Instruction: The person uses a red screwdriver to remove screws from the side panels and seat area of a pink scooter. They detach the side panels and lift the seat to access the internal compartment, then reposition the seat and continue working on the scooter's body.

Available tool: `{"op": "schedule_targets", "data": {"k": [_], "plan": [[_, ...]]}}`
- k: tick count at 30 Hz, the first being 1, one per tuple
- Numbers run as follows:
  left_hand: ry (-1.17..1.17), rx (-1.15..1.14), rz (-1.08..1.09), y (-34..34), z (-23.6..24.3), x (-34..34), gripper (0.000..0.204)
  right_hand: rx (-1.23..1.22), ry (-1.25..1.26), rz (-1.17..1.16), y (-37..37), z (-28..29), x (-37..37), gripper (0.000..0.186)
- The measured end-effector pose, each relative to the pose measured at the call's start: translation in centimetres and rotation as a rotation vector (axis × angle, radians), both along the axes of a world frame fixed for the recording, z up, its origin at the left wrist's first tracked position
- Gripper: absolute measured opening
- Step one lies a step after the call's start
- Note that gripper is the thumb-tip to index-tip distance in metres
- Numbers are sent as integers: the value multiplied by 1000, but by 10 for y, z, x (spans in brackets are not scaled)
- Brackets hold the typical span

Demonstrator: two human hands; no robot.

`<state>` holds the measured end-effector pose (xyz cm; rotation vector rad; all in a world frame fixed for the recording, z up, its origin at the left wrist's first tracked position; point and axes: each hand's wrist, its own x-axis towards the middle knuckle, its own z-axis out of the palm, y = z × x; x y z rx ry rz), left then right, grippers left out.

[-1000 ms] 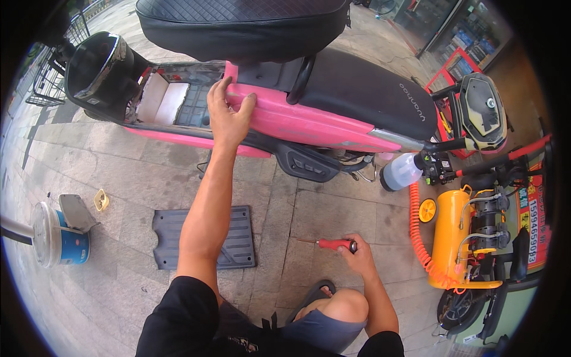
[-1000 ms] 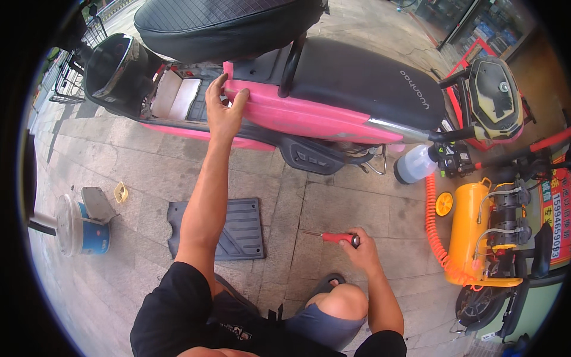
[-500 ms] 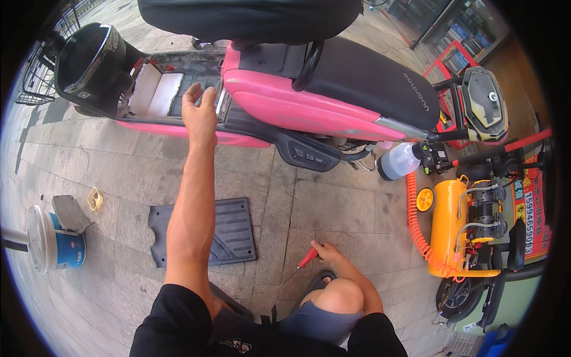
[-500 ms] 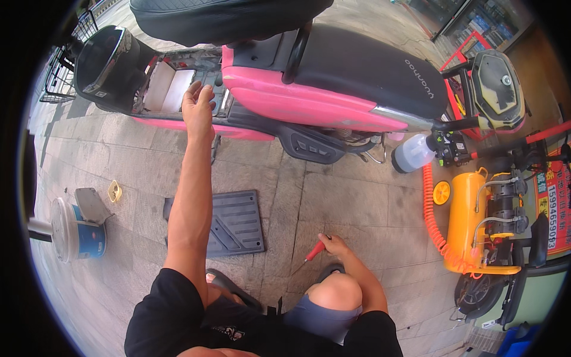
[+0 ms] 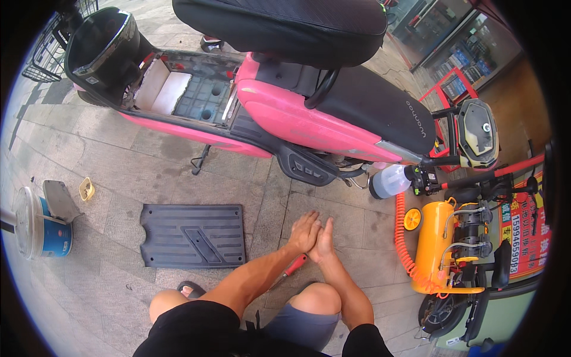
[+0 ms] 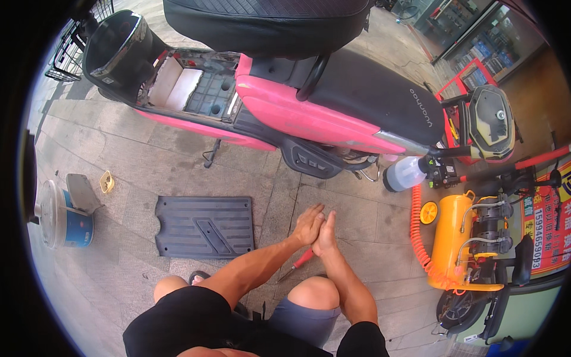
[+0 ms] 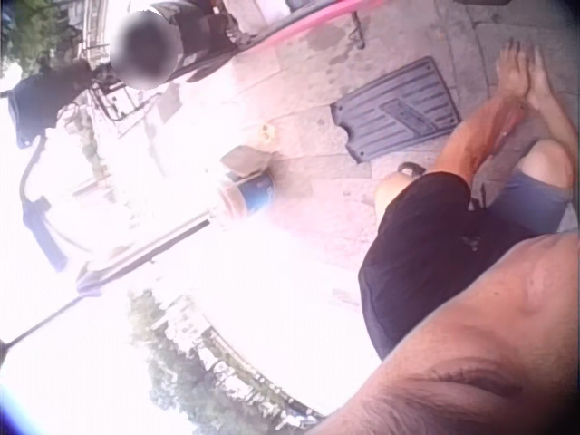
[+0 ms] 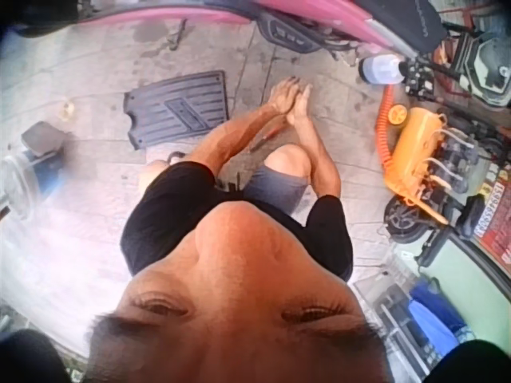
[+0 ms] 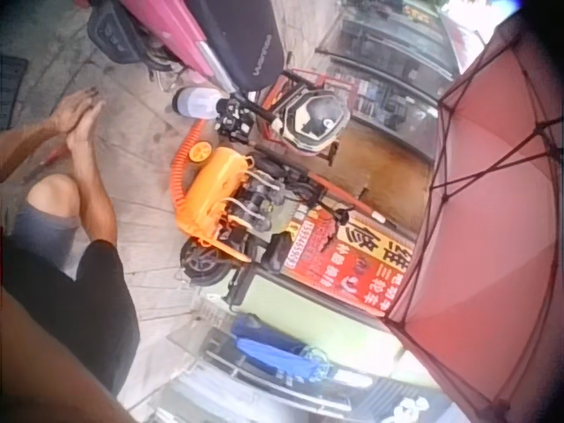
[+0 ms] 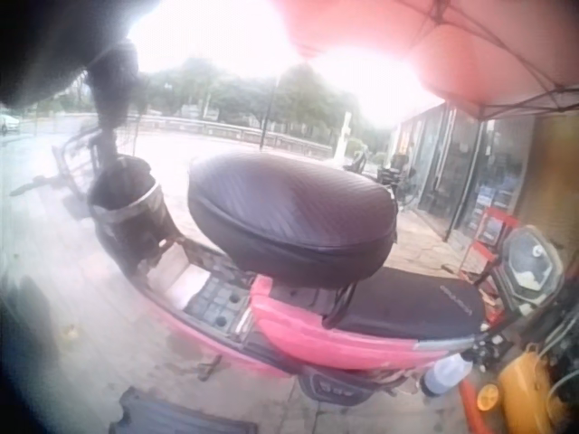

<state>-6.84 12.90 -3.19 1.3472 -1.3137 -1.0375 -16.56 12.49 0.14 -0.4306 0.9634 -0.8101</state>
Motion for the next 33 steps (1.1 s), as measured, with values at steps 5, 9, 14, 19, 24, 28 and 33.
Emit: {"op": "schedule_targets", "data": {"k": [5, 9, 14, 19, 24, 28, 33], "plan": [[291, 855, -162, 19, -70, -12, 81, -944, 640, -190, -6, 93, -28, 95], [1097, 1089, 71, 2, -35, -17, 97, -1263, 1043, 220, 29, 17, -33, 84], [894, 726, 59, -45, -1, 42, 87, -663, 1481, 929, 82, -66, -92, 56], [808, 648, 48, -52, 35, 56, 63, -969, 1333, 870, 117, -87, -100, 50], [730, 479, -55, -54, 89, 51, 38, -1065, 1467, 836, 98, -132, -90, 47], [669, 362, -109, -61, 120, 60, 31, -1190, 1453, 951, 69, -138, -102, 43], [409, 246, -178, -75, 147, 64, 29, -851, 1074, 737, 58, -96, -126, 40]]}}
